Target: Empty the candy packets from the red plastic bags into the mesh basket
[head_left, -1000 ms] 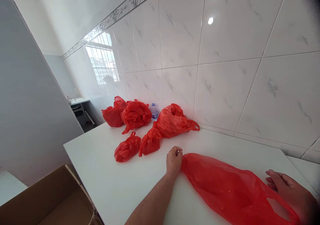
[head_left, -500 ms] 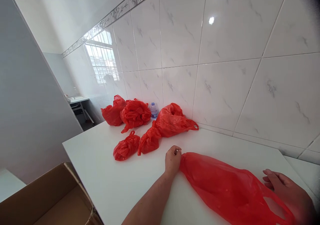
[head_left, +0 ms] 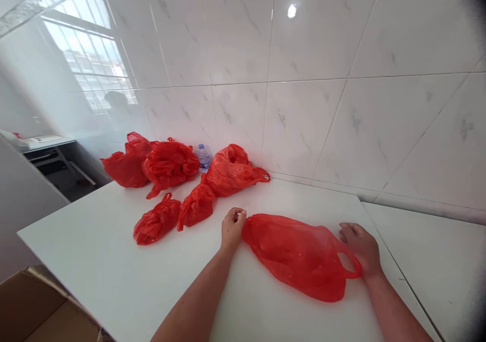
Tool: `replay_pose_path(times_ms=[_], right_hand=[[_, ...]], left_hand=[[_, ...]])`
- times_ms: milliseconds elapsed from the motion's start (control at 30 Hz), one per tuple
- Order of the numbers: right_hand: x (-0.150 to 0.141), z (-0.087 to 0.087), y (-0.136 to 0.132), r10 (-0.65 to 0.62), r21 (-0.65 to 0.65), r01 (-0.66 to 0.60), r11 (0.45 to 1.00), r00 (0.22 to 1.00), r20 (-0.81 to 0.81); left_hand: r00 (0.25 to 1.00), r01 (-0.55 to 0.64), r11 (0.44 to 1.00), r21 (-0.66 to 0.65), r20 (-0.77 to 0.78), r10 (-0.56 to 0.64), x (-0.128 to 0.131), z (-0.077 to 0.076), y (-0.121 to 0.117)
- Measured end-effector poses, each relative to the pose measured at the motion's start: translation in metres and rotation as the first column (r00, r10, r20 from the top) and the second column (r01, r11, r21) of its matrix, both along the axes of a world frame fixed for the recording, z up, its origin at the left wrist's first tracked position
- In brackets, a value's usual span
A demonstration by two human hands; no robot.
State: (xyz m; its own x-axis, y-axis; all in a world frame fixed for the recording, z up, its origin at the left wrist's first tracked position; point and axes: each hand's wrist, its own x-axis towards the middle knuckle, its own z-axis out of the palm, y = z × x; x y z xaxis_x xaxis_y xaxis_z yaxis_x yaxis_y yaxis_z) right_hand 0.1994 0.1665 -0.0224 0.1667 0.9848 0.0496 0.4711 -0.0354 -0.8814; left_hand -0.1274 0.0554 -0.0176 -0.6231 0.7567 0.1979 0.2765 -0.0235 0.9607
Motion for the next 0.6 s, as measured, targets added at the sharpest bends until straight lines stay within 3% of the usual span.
replay_pose_path(times_ms=[100,267,367,433,600], right_hand=[[-0.004,0.002,-0.003,0.002,0.038,-0.001,0.999,1.000,-0.023],[-0.011,0.005,-0.012,-0.001,0.117,0.019,0.993,0.988,-0.155],[-0.013,0.003,-0.025,-0.036,0.123,0.059,0.991,0.984,-0.176],[-0.012,0.002,-0.041,-0.049,0.124,0.073,0.990,0.981,-0.188],[0.009,0.019,-0.112,-0.071,0.077,0.085,0.993,0.982,-0.177]], left_hand=[[0.998,0.019,1.000,-0.022,-0.059,-0.020,0.001,0.005,-0.003],[0.950,0.084,0.990,-0.113,-0.291,-0.114,0.004,0.006,0.000],[0.901,0.133,0.947,-0.292,-0.363,-0.238,0.004,0.009,0.001],[0.890,0.147,0.903,-0.403,-0.345,-0.299,0.003,0.013,0.002],[0.898,0.120,0.887,-0.446,-0.331,-0.289,0.000,0.020,0.003]])
